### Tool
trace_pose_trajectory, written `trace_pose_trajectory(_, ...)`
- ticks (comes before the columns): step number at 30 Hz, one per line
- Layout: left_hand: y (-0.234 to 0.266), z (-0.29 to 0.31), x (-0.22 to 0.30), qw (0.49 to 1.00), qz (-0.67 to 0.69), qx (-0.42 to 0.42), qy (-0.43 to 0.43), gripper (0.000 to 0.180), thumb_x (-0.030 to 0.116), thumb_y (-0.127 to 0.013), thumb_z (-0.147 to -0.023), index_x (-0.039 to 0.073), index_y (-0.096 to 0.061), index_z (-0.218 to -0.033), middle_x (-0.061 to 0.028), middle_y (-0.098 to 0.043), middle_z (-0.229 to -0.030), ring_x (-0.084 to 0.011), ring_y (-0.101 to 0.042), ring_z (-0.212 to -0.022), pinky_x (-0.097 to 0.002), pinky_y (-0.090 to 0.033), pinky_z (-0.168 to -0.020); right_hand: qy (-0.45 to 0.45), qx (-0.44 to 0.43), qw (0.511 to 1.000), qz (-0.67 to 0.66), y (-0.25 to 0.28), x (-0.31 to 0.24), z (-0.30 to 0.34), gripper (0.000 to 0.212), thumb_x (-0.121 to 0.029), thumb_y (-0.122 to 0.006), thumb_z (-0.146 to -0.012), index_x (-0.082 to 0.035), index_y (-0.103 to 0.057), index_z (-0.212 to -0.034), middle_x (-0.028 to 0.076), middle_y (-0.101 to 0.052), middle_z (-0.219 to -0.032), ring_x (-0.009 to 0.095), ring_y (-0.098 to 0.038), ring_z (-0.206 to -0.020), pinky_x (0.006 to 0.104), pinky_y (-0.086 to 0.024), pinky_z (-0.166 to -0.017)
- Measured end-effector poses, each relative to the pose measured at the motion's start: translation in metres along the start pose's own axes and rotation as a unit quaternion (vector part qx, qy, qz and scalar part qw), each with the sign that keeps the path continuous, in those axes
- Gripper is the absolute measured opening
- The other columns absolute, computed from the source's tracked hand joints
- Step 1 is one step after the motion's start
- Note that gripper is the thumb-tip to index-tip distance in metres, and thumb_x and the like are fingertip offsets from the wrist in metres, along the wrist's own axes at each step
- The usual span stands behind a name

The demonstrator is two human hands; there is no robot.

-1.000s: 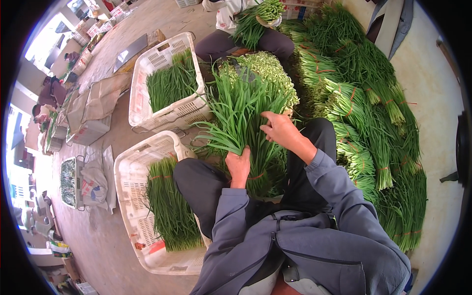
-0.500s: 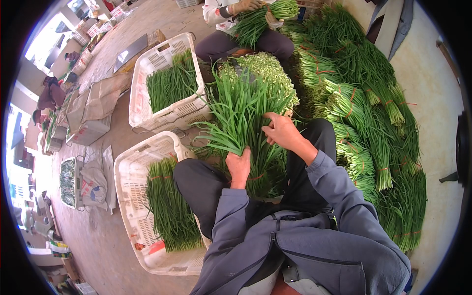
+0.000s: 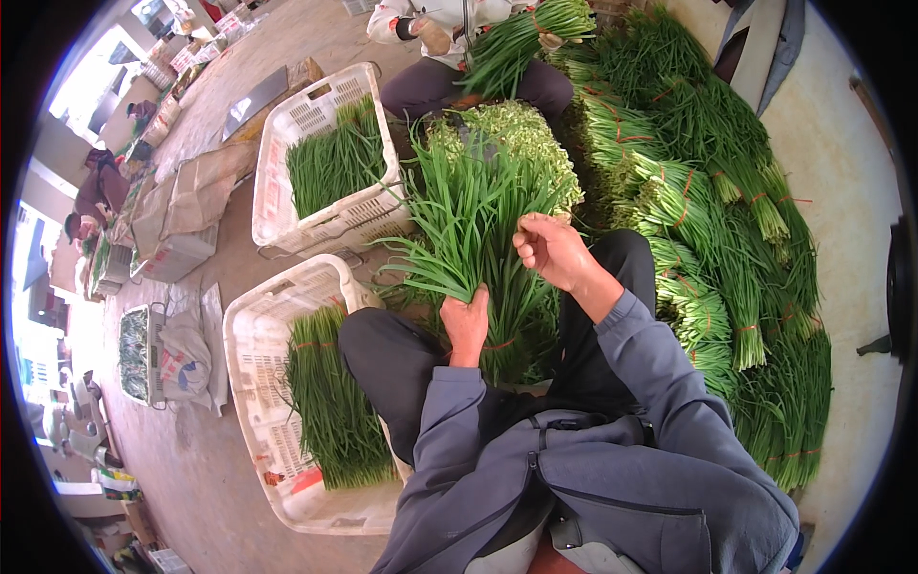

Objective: The person ties bundles of green onions with red bands, uses a cleaver to trim the root ends, and places the finished bundles into plastic crates.

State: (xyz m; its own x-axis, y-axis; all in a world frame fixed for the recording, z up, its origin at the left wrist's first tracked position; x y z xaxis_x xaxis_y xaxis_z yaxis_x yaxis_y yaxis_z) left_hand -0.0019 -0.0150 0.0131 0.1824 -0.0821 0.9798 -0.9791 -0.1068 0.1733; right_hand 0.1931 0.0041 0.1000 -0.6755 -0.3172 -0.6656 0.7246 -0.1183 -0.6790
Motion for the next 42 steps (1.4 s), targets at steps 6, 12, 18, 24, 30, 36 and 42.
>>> trace_pose_trajectory(6, -0.003, 0.001, 0.005, 1.000, 0.001, -0.011, -0.006, 0.021, 0.010, -0.067, -0.085, -0.003, -0.069, -0.102, -0.0094, -0.073, -0.088, -0.0155, -0.066, -0.080, -0.0340, -0.050, -0.074, 0.123, -0.022, 0.897, 0.425, -0.036, 0.025, 0.002, 0.012, -0.004, -0.061, -0.092, 0.005, -0.059, -0.099, 0.009, -0.066, -0.080, 0.014, -0.066, -0.063, 0.0281, -0.057, -0.057)
trace_pose_trajectory(12, -0.001, 0.001, 0.006, 0.998, -0.025, -0.043, 0.036, 0.023, 0.013, -0.068, -0.087, -0.001, -0.068, -0.105, -0.0109, -0.073, -0.090, -0.0176, -0.068, -0.083, -0.0353, -0.051, -0.075, 0.183, -0.015, 0.837, 0.516, -0.056, 0.033, -0.009, 0.024, -0.007, -0.066, -0.091, 0.005, -0.060, -0.111, 0.013, -0.068, -0.078, 0.018, -0.065, -0.062, 0.0328, -0.053, -0.057)
trace_pose_trajectory(18, 0.000, 0.001, 0.006, 0.999, -0.030, -0.024, 0.025, 0.027, 0.015, -0.070, -0.086, -0.003, -0.067, -0.106, -0.0131, -0.074, -0.092, -0.0205, -0.070, -0.087, -0.0365, -0.051, -0.077, 0.246, -0.018, 0.759, 0.602, -0.049, 0.037, -0.020, 0.020, -0.010, -0.066, -0.089, 0.004, -0.061, -0.101, 0.019, -0.067, -0.078, 0.028, -0.067, -0.066, 0.0407, -0.053, -0.064)
trace_pose_trajectory(24, -0.010, 0.003, 0.007, 0.998, -0.046, -0.043, 0.025, 0.027, 0.015, -0.070, -0.086, -0.001, -0.067, -0.108, -0.0122, -0.073, -0.093, -0.0197, -0.069, -0.086, -0.0352, -0.052, -0.078, -0.017, -0.029, 0.973, 0.229, -0.038, 0.031, -0.015, 0.010, -0.007, -0.061, -0.090, 0.002, -0.062, -0.089, 0.010, -0.068, -0.075, 0.017, -0.066, -0.058, 0.0306, -0.055, -0.054)
trace_pose_trajectory(30, 0.016, -0.001, -0.064, 0.997, 0.075, -0.022, 0.003, 0.024, 0.021, -0.067, -0.088, -0.003, -0.064, -0.089, -0.0186, -0.069, -0.078, -0.0285, -0.069, -0.071, -0.0375, -0.051, -0.061, -0.125, -0.333, 0.776, 0.521, -0.093, 0.011, 0.022, 0.017, -0.013, -0.069, -0.089, 0.001, -0.068, -0.099, 0.010, -0.071, -0.080, 0.015, -0.070, -0.066, 0.0274, -0.058, -0.059)
trace_pose_trajectory(36, -0.009, 0.004, 0.001, 0.995, -0.084, -0.016, -0.055, 0.031, 0.023, -0.075, -0.084, -0.001, -0.068, -0.103, -0.0207, -0.072, -0.091, -0.0421, -0.068, -0.086, -0.0444, -0.051, -0.069, 0.454, -0.074, 0.633, 0.623, -0.086, 0.022, -0.027, 0.013, -0.010, -0.061, -0.089, -0.003, -0.067, -0.099, 0.015, -0.068, -0.085, 0.035, -0.066, -0.077, 0.0430, -0.054, -0.071)
trace_pose_trajectory(42, -0.004, 0.005, -0.008, 0.995, -0.091, -0.016, -0.037, 0.030, 0.021, -0.076, -0.084, -0.001, -0.068, -0.104, -0.0218, -0.072, -0.091, -0.0434, -0.067, -0.088, -0.0449, -0.052, -0.071, 0.346, -0.114, 0.519, 0.773, -0.097, 0.026, -0.051, 0.010, -0.009, -0.053, -0.087, -0.004, -0.062, -0.090, 0.014, -0.063, -0.080, 0.035, -0.065, -0.083, 0.0468, -0.052, -0.072)
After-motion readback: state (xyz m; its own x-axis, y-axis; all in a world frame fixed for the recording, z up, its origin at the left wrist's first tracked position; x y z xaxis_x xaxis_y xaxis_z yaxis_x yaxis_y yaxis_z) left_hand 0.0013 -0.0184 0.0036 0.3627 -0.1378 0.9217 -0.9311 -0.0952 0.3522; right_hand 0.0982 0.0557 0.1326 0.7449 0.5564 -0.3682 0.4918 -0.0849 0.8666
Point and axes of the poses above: each hand's wrist, its own z-axis away from the middle knuckle, its own y-axis out of the back of the hand, x = y × z, the point moved 1 cm from there along -z, towards the middle knuckle
